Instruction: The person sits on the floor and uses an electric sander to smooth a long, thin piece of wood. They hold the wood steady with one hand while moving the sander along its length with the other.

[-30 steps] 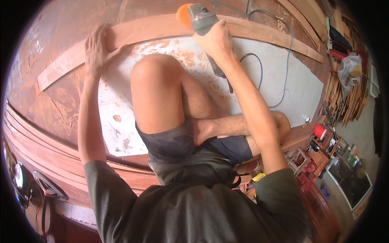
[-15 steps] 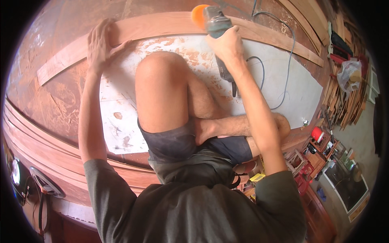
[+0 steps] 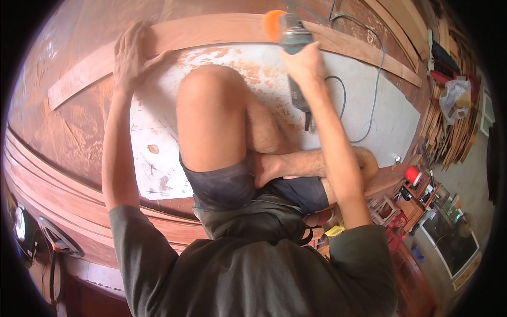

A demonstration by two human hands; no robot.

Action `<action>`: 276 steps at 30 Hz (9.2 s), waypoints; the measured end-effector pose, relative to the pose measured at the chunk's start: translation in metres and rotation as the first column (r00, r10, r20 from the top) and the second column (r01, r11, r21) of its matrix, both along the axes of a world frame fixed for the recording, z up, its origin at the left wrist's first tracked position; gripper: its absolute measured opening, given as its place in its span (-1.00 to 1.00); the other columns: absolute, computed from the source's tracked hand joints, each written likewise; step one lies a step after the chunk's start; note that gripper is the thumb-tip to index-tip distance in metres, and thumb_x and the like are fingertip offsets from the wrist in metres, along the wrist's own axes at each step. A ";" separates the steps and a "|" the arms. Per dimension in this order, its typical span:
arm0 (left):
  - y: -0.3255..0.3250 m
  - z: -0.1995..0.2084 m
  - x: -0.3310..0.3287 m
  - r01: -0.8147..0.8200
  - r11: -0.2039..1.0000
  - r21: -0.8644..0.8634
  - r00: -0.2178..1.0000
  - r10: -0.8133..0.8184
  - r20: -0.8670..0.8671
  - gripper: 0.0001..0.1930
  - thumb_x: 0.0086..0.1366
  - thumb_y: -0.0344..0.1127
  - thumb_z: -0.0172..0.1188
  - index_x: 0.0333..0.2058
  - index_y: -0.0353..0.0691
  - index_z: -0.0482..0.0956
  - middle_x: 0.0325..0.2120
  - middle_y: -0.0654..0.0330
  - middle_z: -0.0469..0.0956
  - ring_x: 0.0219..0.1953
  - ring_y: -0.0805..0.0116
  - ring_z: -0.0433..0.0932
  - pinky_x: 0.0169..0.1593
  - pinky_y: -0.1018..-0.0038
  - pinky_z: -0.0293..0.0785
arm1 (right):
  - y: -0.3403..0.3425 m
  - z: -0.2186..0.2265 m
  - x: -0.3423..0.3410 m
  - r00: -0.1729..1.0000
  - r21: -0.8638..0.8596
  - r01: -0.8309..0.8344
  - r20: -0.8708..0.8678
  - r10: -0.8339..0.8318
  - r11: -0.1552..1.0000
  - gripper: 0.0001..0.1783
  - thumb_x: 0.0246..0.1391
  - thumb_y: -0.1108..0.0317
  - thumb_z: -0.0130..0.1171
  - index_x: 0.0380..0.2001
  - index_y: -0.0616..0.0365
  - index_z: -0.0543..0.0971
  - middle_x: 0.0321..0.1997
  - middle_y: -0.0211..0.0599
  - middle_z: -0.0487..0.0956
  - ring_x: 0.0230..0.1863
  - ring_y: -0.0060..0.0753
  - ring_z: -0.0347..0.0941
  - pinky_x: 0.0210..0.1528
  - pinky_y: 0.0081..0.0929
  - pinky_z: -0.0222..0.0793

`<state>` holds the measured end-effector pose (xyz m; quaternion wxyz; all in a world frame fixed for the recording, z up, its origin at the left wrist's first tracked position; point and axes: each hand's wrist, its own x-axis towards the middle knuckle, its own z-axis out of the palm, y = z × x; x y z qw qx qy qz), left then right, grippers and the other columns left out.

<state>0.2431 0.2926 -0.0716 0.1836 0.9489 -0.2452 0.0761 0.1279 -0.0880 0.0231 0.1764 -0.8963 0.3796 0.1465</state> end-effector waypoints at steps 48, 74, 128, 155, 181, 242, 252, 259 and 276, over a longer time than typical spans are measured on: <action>0.004 -0.004 0.001 0.039 0.996 0.079 0.999 -0.042 0.029 -0.06 0.18 0.31 0.33 0.37 -0.16 0.28 0.36 0.08 0.30 0.43 0.05 0.21 0.49 0.13 0.02 | -0.010 0.009 -0.035 0.994 0.162 0.038 0.097 -0.054 0.986 -0.10 -0.07 0.22 0.41 0.18 0.61 0.22 -0.08 0.32 0.63 -0.04 0.13 0.67 0.08 -0.19 0.62; -0.004 0.003 0.000 0.054 0.997 0.046 0.998 -0.055 0.030 -0.08 0.16 0.29 0.35 0.34 -0.15 0.32 0.34 0.09 0.34 0.42 0.07 0.23 0.49 0.16 0.01 | -0.104 0.000 -0.038 0.979 -0.107 0.201 0.040 -0.197 0.974 0.12 -0.22 0.03 0.51 0.20 0.68 0.22 0.09 0.41 0.57 0.13 0.19 0.59 0.20 -0.17 0.53; 0.002 0.014 -0.006 -0.018 0.997 0.078 0.996 0.024 -0.081 0.04 0.12 0.43 0.30 0.40 -0.12 0.22 0.38 0.08 0.28 0.46 0.06 0.15 0.51 0.01 -0.07 | 0.033 -0.027 0.026 0.945 -0.127 -0.213 0.225 0.238 0.969 -0.11 -0.18 0.15 0.49 0.10 0.59 0.40 -0.06 0.31 0.66 -0.03 0.21 0.66 0.06 -0.16 0.61; 0.028 -0.011 0.002 -0.107 0.994 -0.015 0.994 0.106 -0.035 -0.04 0.24 0.45 0.20 0.36 -0.18 0.27 0.39 0.01 0.21 0.49 -0.05 0.05 0.58 0.05 -0.17 | -0.065 -0.007 -0.038 0.999 -0.148 0.005 0.041 0.001 0.989 -0.05 -0.15 -0.07 0.42 0.16 0.49 0.43 0.15 0.36 0.58 0.20 0.28 0.54 0.27 -0.08 0.43; 0.347 -0.063 0.068 -0.658 0.647 0.384 0.651 0.746 -0.143 -0.34 0.08 0.27 0.46 -0.38 -0.40 0.74 -0.52 0.15 0.63 -0.63 0.35 0.43 -0.49 0.31 0.41 | -0.125 0.020 -0.059 0.919 0.147 0.255 0.271 -0.287 0.956 -0.09 -0.17 0.02 0.47 0.15 0.39 0.37 0.00 0.28 0.64 0.07 0.24 0.60 0.15 -0.08 0.53; 0.000 -0.033 -0.062 -0.598 0.799 -0.070 0.789 0.571 -0.226 0.04 0.37 0.41 0.07 0.28 -0.59 0.04 0.38 -0.27 -0.03 0.51 -0.11 -0.14 0.52 0.08 -0.10 | -0.181 -0.005 -0.035 0.963 -0.130 0.265 0.088 -0.255 0.956 0.10 -0.19 -0.01 0.52 0.23 0.58 0.25 0.16 0.27 0.56 0.18 0.09 0.58 0.22 -0.22 0.53; -0.001 -0.028 -0.061 -0.583 0.812 0.010 0.795 0.573 -0.200 0.04 0.40 0.40 0.04 0.34 -0.58 0.02 0.42 -0.30 -0.02 0.51 -0.14 -0.07 0.53 0.12 -0.11 | -0.183 0.005 -0.021 0.970 -0.083 0.236 0.077 -0.230 0.968 0.11 -0.21 -0.02 0.51 0.20 0.67 0.28 0.10 0.34 0.59 0.10 0.11 0.62 0.15 -0.22 0.56; 0.007 -0.027 -0.066 -0.589 0.806 -0.060 0.799 0.569 -0.192 0.03 0.38 0.42 0.05 0.31 -0.59 0.09 0.41 -0.29 0.04 0.53 -0.14 -0.10 0.53 0.10 -0.14 | -0.126 -0.001 -0.022 0.992 -0.061 0.095 0.084 -0.090 0.994 0.00 -0.18 0.03 0.51 0.15 0.60 0.34 0.06 0.36 0.61 0.09 0.14 0.63 0.18 -0.18 0.55; 0.007 -0.029 -0.064 -0.596 0.802 -0.032 0.792 0.581 -0.188 0.03 0.39 0.43 -0.01 0.38 -0.50 0.02 0.48 -0.21 -0.03 0.57 -0.06 -0.21 0.57 0.11 -0.26 | -0.102 0.000 -0.010 0.998 0.001 0.044 0.051 -0.044 0.999 0.01 -0.16 0.07 0.50 0.20 0.56 0.30 0.07 0.23 0.61 0.03 0.04 0.65 0.10 -0.23 0.61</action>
